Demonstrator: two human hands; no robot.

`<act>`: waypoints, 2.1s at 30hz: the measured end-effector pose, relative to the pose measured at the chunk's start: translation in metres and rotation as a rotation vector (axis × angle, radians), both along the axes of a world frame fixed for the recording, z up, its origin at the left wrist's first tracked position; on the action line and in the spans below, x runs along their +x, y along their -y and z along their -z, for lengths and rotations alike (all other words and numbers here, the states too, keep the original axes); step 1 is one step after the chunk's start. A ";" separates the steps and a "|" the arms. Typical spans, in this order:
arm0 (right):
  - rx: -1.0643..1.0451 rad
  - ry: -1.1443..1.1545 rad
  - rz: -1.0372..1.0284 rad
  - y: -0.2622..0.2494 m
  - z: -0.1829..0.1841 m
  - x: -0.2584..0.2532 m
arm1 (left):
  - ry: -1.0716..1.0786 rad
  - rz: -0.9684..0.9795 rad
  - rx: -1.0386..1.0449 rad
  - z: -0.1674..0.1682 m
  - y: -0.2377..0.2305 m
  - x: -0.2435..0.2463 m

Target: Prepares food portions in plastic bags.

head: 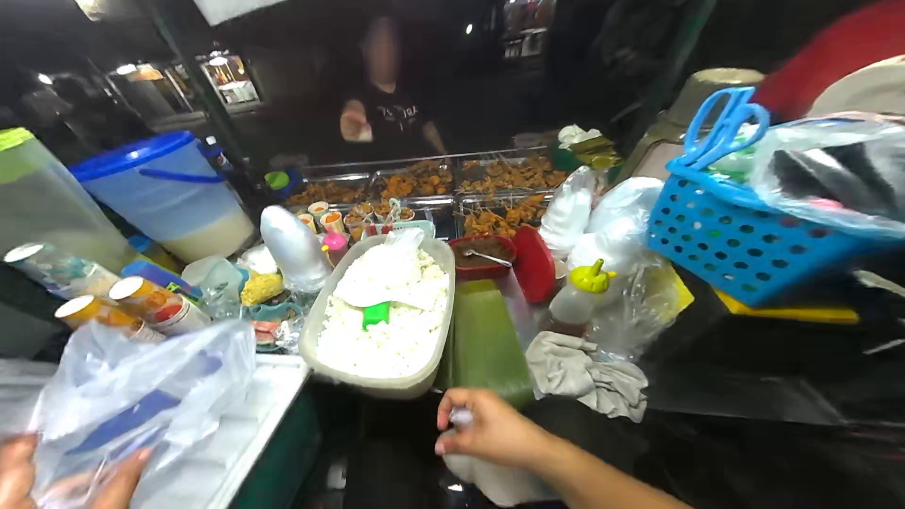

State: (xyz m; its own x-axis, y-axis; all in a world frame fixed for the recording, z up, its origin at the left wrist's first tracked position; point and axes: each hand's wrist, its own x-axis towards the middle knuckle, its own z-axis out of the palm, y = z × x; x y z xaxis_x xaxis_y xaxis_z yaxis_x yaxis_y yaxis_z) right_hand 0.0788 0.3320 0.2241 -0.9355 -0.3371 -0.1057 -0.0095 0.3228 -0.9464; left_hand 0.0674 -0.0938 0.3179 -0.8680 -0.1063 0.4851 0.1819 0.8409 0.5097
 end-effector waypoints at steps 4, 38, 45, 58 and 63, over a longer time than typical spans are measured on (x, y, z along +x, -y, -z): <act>-0.262 -0.141 0.089 -0.018 -0.048 -0.011 | -0.133 -0.051 -0.013 0.005 -0.038 -0.007; -0.120 -0.944 -0.109 -0.031 -0.095 -0.026 | 0.183 0.659 1.006 -0.100 -0.110 -0.051; 0.024 -0.618 0.087 -0.045 -0.017 0.008 | 0.047 0.296 0.675 -0.093 -0.087 -0.159; 0.081 -0.482 0.123 -0.039 0.028 0.011 | 0.180 -0.145 0.445 0.046 -0.068 -0.100; 0.146 -0.475 0.095 -0.035 0.040 -0.014 | -0.103 0.337 -0.033 0.135 -0.114 -0.007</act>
